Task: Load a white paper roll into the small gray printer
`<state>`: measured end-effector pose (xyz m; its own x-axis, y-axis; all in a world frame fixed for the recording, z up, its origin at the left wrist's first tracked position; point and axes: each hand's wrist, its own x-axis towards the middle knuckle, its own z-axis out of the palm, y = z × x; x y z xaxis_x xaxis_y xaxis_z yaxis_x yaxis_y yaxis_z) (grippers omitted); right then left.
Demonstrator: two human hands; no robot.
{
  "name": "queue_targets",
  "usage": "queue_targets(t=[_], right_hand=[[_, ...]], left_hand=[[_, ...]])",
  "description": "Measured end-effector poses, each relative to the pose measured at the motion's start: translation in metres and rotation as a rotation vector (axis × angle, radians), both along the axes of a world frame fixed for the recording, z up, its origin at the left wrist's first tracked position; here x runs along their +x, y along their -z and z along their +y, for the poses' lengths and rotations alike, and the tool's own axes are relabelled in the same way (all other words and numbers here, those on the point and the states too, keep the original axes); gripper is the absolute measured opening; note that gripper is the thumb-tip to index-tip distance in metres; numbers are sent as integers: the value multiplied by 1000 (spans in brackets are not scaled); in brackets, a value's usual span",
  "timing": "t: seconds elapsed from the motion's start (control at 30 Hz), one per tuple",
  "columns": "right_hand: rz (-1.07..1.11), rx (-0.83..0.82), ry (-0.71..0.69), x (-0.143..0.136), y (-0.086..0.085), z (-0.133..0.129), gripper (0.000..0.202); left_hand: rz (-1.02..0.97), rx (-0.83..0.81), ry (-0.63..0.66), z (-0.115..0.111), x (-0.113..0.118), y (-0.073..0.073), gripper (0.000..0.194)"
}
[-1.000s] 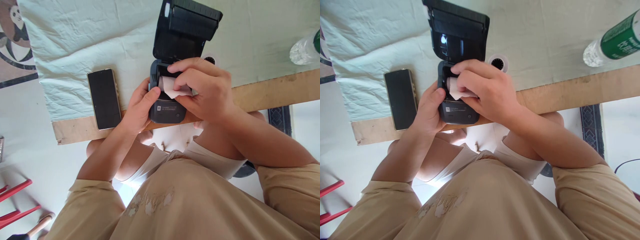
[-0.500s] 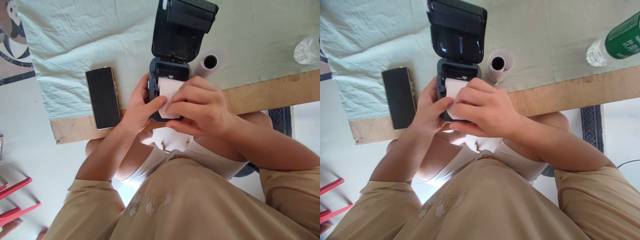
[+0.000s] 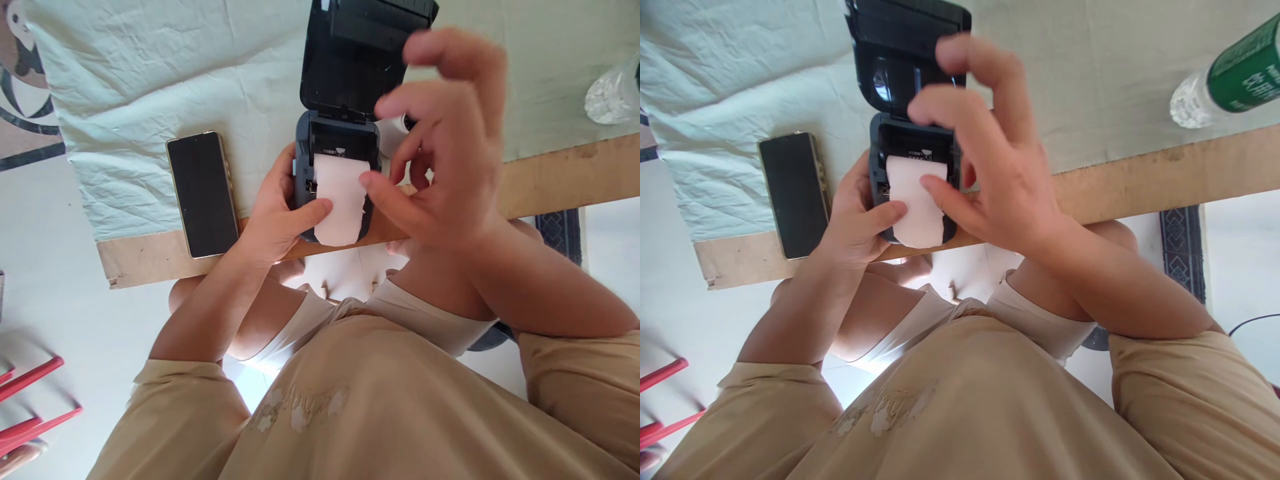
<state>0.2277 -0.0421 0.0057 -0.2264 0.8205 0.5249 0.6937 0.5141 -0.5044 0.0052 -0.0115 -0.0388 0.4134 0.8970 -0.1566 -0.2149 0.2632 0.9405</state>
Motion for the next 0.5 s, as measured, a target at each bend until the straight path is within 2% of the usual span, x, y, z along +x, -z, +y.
queue_targets(t=[0.1,0.2,0.3,0.37,0.5], right_hand=[[81,-47,98,5,-3,4,54],[121,-33,134,6,-3,7,44],[152,16,78,3,-4,6,24],[108,26,2,3,-5,5,18],[-37,-152,-55,5,-5,4,31]], left_hand=[[-15,40,55,5,-4,7,71],[-56,74,80,8,-8,14,70],[-72,99,103,9,-10,20,73],[-66,102,99,9,-10,22,75],[-95,74,87,7,-9,20,73]])
